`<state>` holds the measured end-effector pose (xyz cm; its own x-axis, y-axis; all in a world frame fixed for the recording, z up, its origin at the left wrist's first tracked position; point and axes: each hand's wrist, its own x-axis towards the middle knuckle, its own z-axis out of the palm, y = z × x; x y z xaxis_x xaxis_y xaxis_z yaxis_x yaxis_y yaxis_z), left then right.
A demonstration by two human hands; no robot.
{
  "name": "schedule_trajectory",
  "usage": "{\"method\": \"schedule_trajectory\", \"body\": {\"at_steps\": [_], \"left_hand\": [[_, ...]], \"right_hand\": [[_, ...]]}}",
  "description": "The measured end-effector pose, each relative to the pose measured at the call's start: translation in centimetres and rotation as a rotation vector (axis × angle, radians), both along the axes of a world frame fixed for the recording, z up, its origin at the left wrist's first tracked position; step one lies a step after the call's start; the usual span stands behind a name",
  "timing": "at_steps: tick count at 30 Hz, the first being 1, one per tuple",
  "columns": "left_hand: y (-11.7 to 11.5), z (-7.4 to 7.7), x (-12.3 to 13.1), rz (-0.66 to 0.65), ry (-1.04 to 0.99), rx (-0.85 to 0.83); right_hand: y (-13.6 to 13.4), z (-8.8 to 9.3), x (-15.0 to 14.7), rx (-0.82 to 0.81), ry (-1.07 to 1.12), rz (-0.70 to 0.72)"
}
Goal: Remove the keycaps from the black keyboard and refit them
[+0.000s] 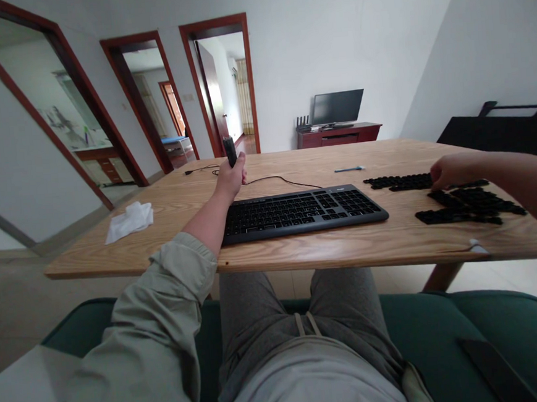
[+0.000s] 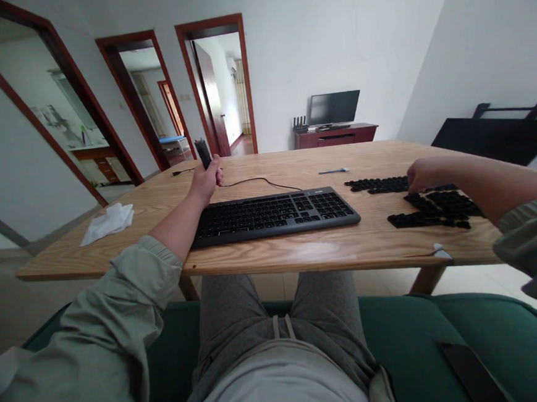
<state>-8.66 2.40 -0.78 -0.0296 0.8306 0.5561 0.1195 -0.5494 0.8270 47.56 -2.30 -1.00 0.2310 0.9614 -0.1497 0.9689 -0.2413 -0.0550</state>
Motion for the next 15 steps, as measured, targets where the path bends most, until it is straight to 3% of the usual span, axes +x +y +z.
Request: {"method": "schedule_trajectory", "body": {"at_steps": [6, 9, 12, 15], "left_hand": [[-0.1, 0.0, 0.0, 0.02, 0.038, -0.005], [-0.3, 0.0, 0.0, 0.02, 0.047, -0.001], [-0.4, 0.2, 0.2, -0.001, 0.036, -0.008], [-0.3, 0.7, 0.4, -0.002, 0.023, -0.015]], "right_hand": [[0.5, -0.5, 1.6, 0.258, 0.108, -0.005], [0.2, 0.2, 1.0, 0.229, 0.024, -0.013], [0.0, 2.1, -2.3, 0.18, -0.123, -0.024], [0.1, 4.2, -9.3, 0.291, -0.161, -0.006]]}}
